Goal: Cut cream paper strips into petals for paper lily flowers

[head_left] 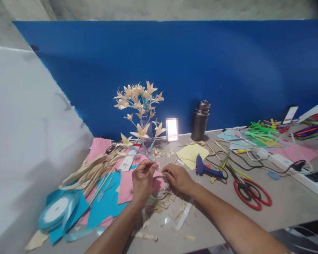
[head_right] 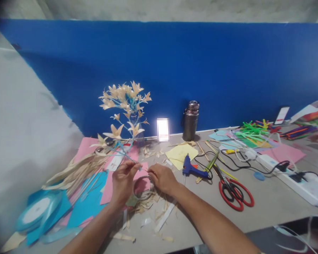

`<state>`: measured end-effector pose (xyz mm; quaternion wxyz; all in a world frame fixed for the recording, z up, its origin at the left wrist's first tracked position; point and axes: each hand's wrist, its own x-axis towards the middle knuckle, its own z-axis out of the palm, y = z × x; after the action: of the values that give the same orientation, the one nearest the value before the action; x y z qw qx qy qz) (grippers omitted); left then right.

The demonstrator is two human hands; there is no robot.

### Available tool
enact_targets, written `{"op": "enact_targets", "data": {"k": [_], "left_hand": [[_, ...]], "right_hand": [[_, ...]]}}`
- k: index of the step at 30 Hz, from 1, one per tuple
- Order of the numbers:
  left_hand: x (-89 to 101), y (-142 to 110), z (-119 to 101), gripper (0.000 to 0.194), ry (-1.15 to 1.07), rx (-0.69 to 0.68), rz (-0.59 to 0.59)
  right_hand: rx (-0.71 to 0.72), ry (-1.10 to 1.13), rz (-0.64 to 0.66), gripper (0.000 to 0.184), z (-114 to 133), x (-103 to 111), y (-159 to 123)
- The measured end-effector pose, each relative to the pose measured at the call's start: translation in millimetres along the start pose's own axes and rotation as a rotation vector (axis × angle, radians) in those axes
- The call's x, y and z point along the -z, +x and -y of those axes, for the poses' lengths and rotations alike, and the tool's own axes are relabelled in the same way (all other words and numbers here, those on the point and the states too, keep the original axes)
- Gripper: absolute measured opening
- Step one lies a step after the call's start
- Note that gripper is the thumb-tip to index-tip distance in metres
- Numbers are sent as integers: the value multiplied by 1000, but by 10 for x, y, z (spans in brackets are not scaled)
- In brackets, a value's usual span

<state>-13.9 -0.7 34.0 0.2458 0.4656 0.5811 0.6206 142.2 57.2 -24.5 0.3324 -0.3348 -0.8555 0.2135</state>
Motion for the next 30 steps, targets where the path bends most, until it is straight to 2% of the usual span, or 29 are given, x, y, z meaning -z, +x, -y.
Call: {"op": "enact_targets", "data": {"k": [8, 13, 21, 24, 30], "left_hand": [[-52, 4, 108, 17, -208, 11, 60], [-90, -31, 167, 18, -216, 38, 154], [-52, 2, 215, 14, -249, 66, 211], [-30, -2, 222, 16, -268, 84, 209], [-7, 10, 193, 34, -267, 101, 121]], "right_hand": [[35, 117, -42, 14, 101, 6, -8], [34, 161, -98, 16, 137, 19, -1], [12, 186, -138, 16, 139, 7, 15], [6, 173, -138, 15, 132, 2, 14], [18, 140, -134, 15, 167, -9, 0]]}}
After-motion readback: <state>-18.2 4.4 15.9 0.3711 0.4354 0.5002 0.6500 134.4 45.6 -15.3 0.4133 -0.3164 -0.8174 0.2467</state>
